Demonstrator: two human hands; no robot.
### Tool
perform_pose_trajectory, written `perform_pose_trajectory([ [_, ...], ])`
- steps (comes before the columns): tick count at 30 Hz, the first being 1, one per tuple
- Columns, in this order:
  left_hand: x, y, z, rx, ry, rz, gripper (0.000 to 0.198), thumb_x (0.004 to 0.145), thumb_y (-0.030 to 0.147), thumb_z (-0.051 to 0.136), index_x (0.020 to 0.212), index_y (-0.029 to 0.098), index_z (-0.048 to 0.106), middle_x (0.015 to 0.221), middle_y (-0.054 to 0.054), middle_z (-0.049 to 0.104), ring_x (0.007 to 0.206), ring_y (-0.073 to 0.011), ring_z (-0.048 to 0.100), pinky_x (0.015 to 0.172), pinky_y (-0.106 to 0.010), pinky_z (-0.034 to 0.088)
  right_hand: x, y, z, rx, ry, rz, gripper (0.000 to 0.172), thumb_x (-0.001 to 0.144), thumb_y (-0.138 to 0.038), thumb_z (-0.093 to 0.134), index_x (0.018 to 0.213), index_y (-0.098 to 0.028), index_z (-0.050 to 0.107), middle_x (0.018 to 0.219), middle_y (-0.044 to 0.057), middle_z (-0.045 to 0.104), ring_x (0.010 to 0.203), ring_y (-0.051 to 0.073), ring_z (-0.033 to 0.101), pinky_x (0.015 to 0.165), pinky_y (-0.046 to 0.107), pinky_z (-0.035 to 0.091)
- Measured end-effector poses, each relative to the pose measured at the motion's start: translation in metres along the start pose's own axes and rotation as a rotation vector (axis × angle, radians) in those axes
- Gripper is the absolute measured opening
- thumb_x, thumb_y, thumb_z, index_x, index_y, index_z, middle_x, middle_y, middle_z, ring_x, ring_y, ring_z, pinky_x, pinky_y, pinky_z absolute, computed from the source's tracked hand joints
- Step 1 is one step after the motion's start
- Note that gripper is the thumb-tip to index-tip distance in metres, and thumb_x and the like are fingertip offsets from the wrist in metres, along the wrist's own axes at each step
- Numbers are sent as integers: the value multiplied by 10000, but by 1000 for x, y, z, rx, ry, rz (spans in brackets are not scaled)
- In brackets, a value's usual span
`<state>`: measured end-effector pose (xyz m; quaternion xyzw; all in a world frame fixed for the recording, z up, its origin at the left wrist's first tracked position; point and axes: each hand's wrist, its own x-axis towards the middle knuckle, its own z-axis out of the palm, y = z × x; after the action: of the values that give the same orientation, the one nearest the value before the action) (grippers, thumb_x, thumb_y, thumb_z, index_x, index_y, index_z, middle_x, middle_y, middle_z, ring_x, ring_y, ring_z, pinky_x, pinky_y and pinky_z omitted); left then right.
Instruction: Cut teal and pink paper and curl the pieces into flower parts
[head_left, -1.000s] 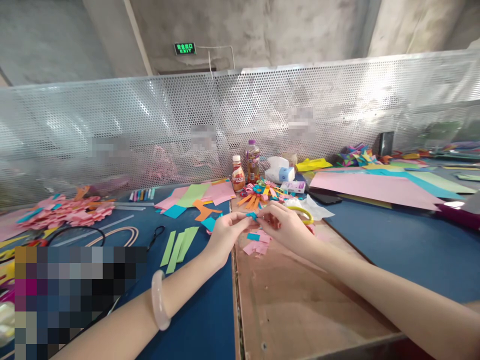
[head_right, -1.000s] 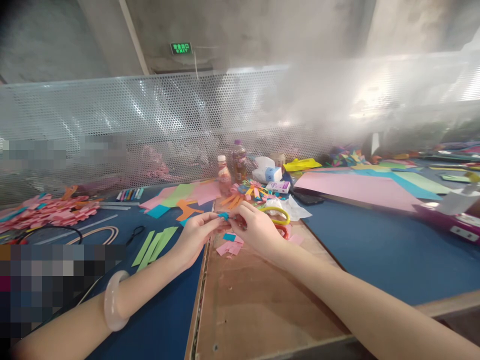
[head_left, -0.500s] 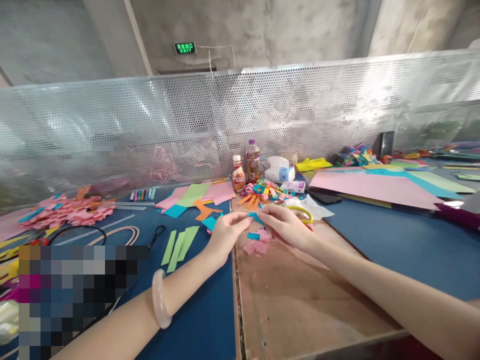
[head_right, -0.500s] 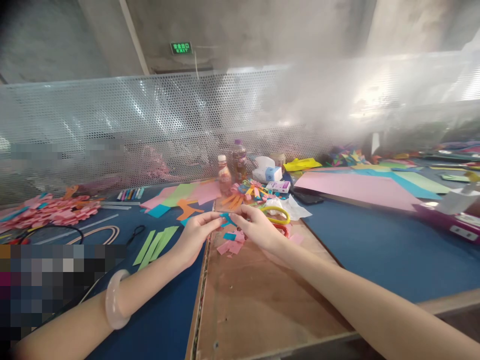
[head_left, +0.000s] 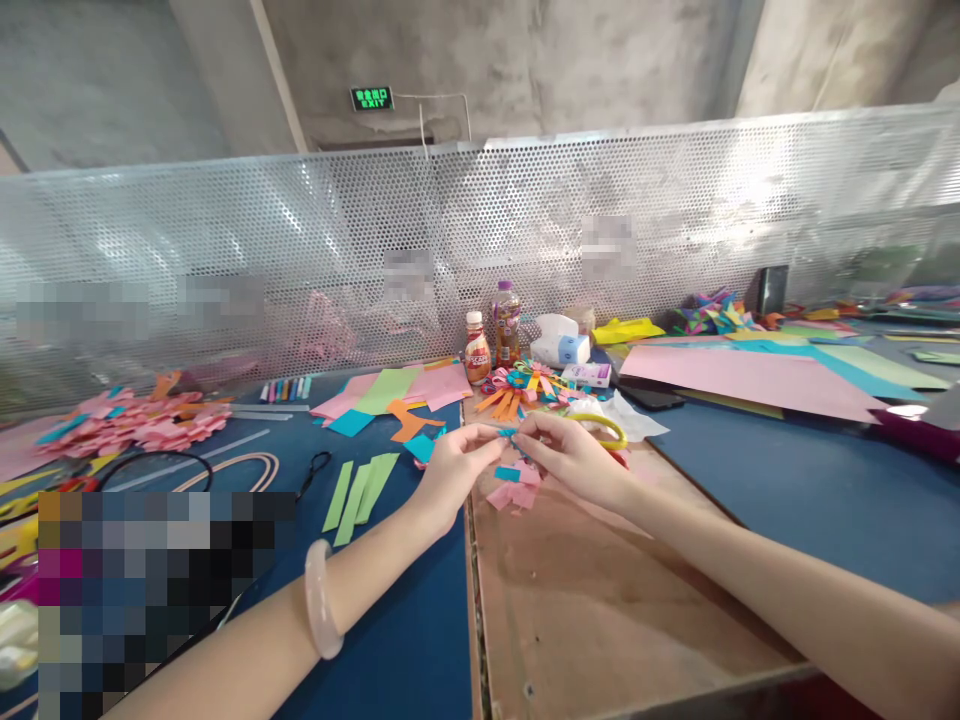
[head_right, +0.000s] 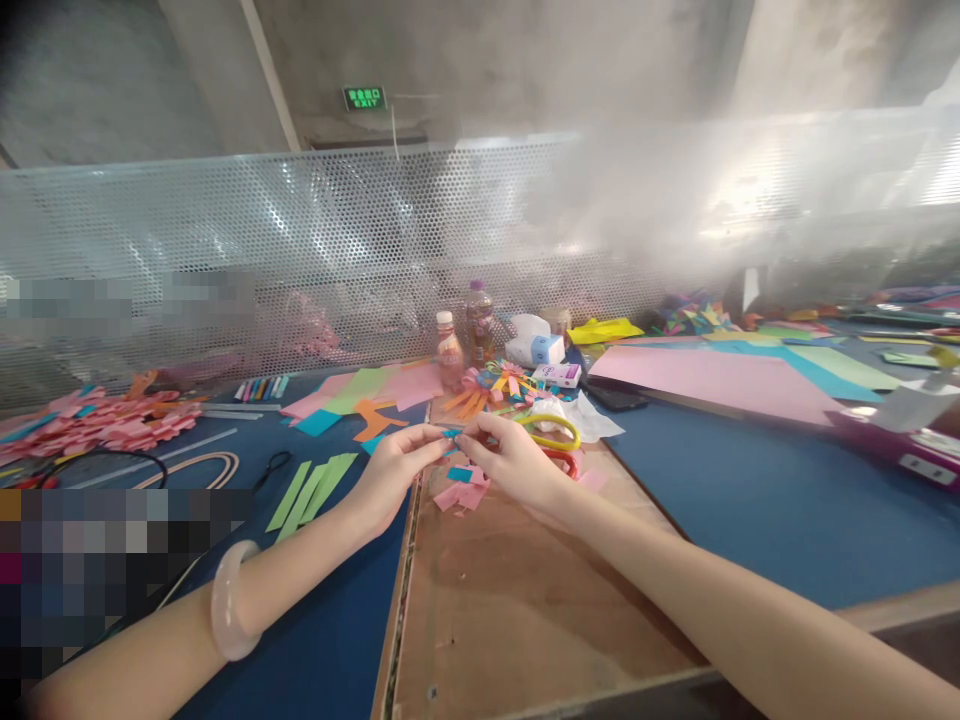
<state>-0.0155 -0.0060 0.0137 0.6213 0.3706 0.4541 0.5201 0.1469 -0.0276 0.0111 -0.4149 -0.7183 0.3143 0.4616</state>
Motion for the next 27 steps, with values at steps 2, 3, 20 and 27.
perform_pose_trajectory([
  [2,0,0,0,-18,-5,0,151,690,281,636,762,149,651,801,-50,655,793,-171,589,759,-295,439,0,0,0,-5,2,-5,219,825,-353,467,731,-166,531,663,-18,508,584,103,449,532,226,376],
  [3,1,0,0,-24,-5,2,156,690,284,638,766,148,650,805,-51,653,797,-172,589,760,-297,441,0,0,-1,-8,3,-7,217,824,-351,469,732,-165,533,667,-17,514,587,104,452,532,225,375],
  [20,1,0,-2,-9,-32,49,118,700,273,626,748,166,640,769,-17,611,752,-142,563,738,-274,448,-1,6,4,-4,27,-35,206,816,-347,486,710,-172,510,645,-33,477,561,90,425,502,213,350],
  [27,2,-2,-1,-130,-23,-3,148,714,300,610,775,167,628,806,-31,627,783,-156,580,720,-281,457,-2,1,2,4,36,-66,146,814,-269,476,709,-176,515,656,-31,498,588,101,454,532,221,379],
])
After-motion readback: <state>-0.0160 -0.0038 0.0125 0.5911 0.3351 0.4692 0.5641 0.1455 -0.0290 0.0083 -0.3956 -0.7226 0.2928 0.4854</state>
